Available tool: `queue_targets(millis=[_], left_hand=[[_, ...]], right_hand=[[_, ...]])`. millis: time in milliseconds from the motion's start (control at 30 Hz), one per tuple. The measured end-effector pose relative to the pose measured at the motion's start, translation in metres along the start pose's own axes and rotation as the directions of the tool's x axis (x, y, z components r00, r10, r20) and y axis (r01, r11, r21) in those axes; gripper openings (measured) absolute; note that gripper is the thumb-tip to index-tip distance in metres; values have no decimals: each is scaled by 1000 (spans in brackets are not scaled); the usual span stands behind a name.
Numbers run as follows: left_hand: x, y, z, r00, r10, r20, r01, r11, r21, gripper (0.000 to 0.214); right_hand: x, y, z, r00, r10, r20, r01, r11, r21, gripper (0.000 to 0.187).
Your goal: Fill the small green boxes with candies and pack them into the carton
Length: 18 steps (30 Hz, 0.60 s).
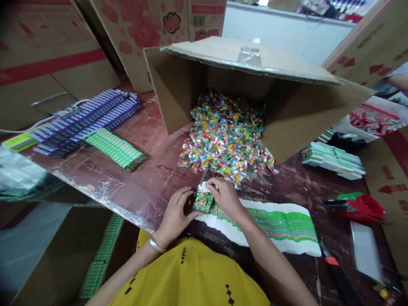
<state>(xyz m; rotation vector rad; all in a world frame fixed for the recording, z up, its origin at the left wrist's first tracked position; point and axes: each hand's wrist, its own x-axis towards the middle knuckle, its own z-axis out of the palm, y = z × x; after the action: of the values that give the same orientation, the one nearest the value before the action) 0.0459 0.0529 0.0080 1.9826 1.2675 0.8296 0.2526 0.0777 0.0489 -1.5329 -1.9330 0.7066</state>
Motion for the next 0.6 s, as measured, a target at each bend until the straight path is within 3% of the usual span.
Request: queue_targets(millis=[67, 133, 267, 333, 400, 467, 500, 600], left_hand=[[7, 9, -16, 992, -107, 60, 118, 968, -223, 32], [13, 14, -29, 961, -169, 219, 252, 862, -440, 27], [19, 16, -33, 868, -84, 489, 461, 501, -733, 29], [17, 16, -29, 848, -32, 530, 512, 310, -801, 33], [15, 16, -26, 847, -28, 531, 526, 193, -828, 39], [14, 16, -25, 854, -50, 517, 519, 147, -842, 43], [13, 15, -25, 856, -58, 515, 517, 139, -844, 44], [14, 14, -26, 860, -75, 505, 510, 164, -845, 45]], right_hand=[[0, -8, -7, 996, 76, 42, -83, 977, 198, 19], [-1, -17, -9, 992, 98, 83, -121, 934, 337, 20], [-2, -33, -3, 994, 90, 59, -107, 883, 457, 17], [-4, -38, 0, 997, 78, 2, -71, 895, 441, 18], [-7, -40, 1, 994, 35, -105, 4, 935, 354, 27], [-12, -41, 0, 984, -37, -172, 77, 970, 231, 38], [-15, -42, 0, 987, -71, -146, 98, 977, 190, 40], [-21, -44, 0, 994, -86, 70, 68, 972, 226, 38]])
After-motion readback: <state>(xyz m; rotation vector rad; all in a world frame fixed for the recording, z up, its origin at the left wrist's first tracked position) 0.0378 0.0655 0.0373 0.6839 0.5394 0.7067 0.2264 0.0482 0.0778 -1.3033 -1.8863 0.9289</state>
